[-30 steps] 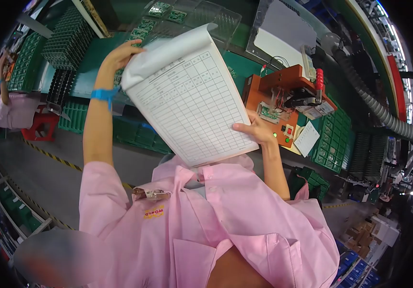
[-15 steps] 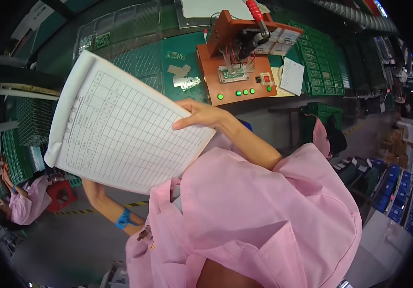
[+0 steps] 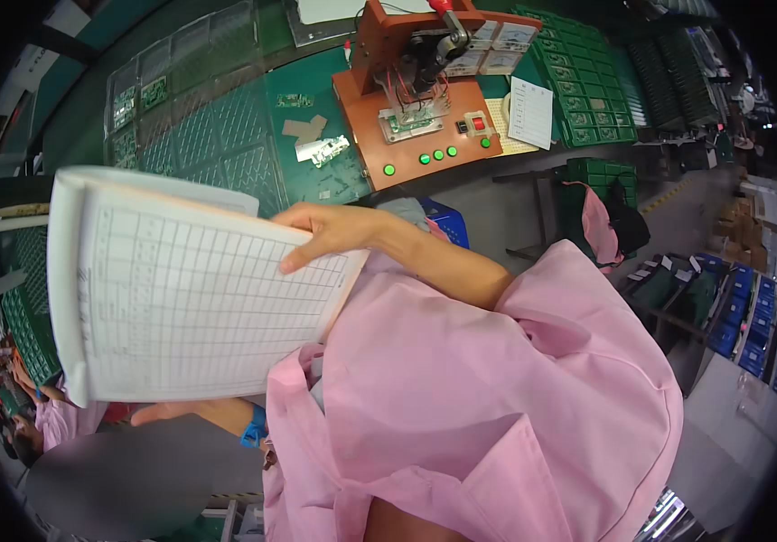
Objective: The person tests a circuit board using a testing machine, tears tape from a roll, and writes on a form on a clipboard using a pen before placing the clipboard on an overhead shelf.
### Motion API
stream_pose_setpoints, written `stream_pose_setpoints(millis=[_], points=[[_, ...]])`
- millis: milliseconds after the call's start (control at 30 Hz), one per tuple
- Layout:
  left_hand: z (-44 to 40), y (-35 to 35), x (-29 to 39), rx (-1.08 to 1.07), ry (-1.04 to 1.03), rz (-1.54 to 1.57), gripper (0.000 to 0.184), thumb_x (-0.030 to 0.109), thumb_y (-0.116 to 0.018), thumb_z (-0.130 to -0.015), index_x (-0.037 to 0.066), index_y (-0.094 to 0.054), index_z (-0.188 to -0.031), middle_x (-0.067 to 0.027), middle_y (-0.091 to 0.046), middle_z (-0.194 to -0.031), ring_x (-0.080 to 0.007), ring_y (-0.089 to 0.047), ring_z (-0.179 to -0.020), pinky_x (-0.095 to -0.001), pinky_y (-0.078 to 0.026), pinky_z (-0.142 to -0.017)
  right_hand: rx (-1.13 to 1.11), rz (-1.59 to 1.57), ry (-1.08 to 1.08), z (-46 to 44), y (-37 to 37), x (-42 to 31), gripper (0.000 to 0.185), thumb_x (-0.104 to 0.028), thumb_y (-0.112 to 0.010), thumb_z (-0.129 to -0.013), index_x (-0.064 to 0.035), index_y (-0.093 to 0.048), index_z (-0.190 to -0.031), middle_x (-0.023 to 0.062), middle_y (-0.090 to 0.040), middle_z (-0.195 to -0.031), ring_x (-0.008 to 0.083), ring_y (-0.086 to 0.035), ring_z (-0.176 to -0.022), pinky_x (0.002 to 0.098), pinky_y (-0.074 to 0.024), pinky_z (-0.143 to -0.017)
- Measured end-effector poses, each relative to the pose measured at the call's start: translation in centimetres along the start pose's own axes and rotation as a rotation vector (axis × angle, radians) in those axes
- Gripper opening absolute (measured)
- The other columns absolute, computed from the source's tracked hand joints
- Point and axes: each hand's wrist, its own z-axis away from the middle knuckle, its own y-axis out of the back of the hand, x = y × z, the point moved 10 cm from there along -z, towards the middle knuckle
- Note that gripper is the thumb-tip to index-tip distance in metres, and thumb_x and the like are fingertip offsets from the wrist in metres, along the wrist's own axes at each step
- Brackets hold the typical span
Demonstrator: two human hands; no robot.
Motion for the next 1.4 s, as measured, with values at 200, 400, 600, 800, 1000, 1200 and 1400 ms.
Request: stream_pose_setpoints(millis=[200, 400, 600, 800, 1000, 1200, 1400], points=[[-2.5, -4.2, -1.1, -0.558, 0.086, -0.456, 0.042, 0.013, -0.056, -0.078, -0.007, -0.048, -0.114, -0.0189, -0.056, -0.106, -0.0254, -0.057, -0.089, -0.0300, -0.047, -0.077, 0.354, 0.069, -0.060, -2.3, 3.8, -1.7, 0.025, -0.003, -0.066, -0.069, -0.0042, -0.057, -0.093, 0.0011, -0.059, -0.076, 0.0069, -0.053, -0.063, 0.0177, -0.0440, -0.054], [-10.1, -5.7, -1.9, -0.565, 0.125, -0.281, 0.037, 0.011, -0.063, -0.075, -0.009, -0.052, -0.104, -0.0200, -0.059, -0.098, -0.0225, -0.060, -0.081, -0.0271, -0.049, -0.067, 0.509, 1.185, 0.572, -1.8, -2.2, -11.9, 0.041, -0.011, -0.062, -0.074, -0.0086, -0.052, -0.114, 0.0091, -0.055, -0.099, 0.0192, -0.052, -0.087, 0.0279, -0.0408, -0.078], [-8.6, -4.3, -2.3, -0.330, 0.196, -0.376, 0.041, 0.013, -0.061, -0.074, -0.008, -0.050, -0.108, -0.0177, -0.059, -0.093, -0.0214, -0.059, -0.076, -0.0228, -0.047, -0.063, -0.789, 0.855, 0.548, 0.2, -22.2, -3.5, 0.029, -0.023, -0.057, -0.078, -0.0105, -0.056, -0.104, 0.0072, -0.053, -0.095, 0.0248, -0.051, -0.082, 0.0322, -0.0403, -0.074], [-7.5, -4.5, -4.6, -0.471, 0.086, -0.467, 0.043, 0.015, -0.064, -0.073, -0.011, -0.051, -0.105, -0.0237, -0.059, -0.092, -0.0264, -0.061, -0.073, -0.0275, -0.050, -0.061, -1.225, 0.898, 0.181, 1.4, -29.5, 2.6, 0.014, -0.013, -0.056, -0.070, -0.0057, -0.062, -0.080, 0.0075, -0.058, -0.070, 0.0267, -0.049, -0.058, 0.0318, -0.0414, -0.056], [-6.5, -4.3, -6.3, -0.567, 0.228, -0.333, 0.036, 0.011, -0.062, -0.072, -0.011, -0.053, -0.099, -0.0218, -0.060, -0.083, -0.0228, -0.060, -0.066, -0.0242, -0.049, -0.057, -1.196, 0.720, 0.132, 0.4, -29.7, 3.7, 0.010, -0.012, -0.058, -0.064, -0.0030, -0.062, -0.065, 0.0069, -0.058, -0.057, 0.0244, -0.045, -0.046, 0.0307, -0.0399, -0.049], [-3.8, -5.5, -6.8, -0.626, 0.219, -0.209, 0.032, 0.009, -0.060, -0.072, -0.010, -0.054, -0.097, -0.0197, -0.061, -0.081, -0.0207, -0.060, -0.064, -0.0224, -0.048, -0.056, -0.439, 0.069, 0.020, -5.9, -20.6, -2.4, 0.017, -0.019, -0.060, -0.077, -0.0035, -0.063, -0.072, 0.0017, -0.063, -0.070, 0.0107, -0.052, -0.061, 0.0208, -0.0416, -0.056], [0.9, -6.8, -9.1, -0.609, 0.453, -0.132, 0.034, 0.008, -0.061, -0.071, -0.010, -0.053, -0.100, -0.0188, -0.061, -0.085, -0.0205, -0.060, -0.068, -0.0227, -0.048, -0.057, -0.004, -0.660, 0.366, -4.9, -3.5, -13.2, 0.015, -0.019, -0.041, -0.091, -0.0094, -0.047, -0.102, 0.0049, -0.046, -0.081, 0.0122, -0.046, -0.065, 0.0279, -0.0402, -0.072]])
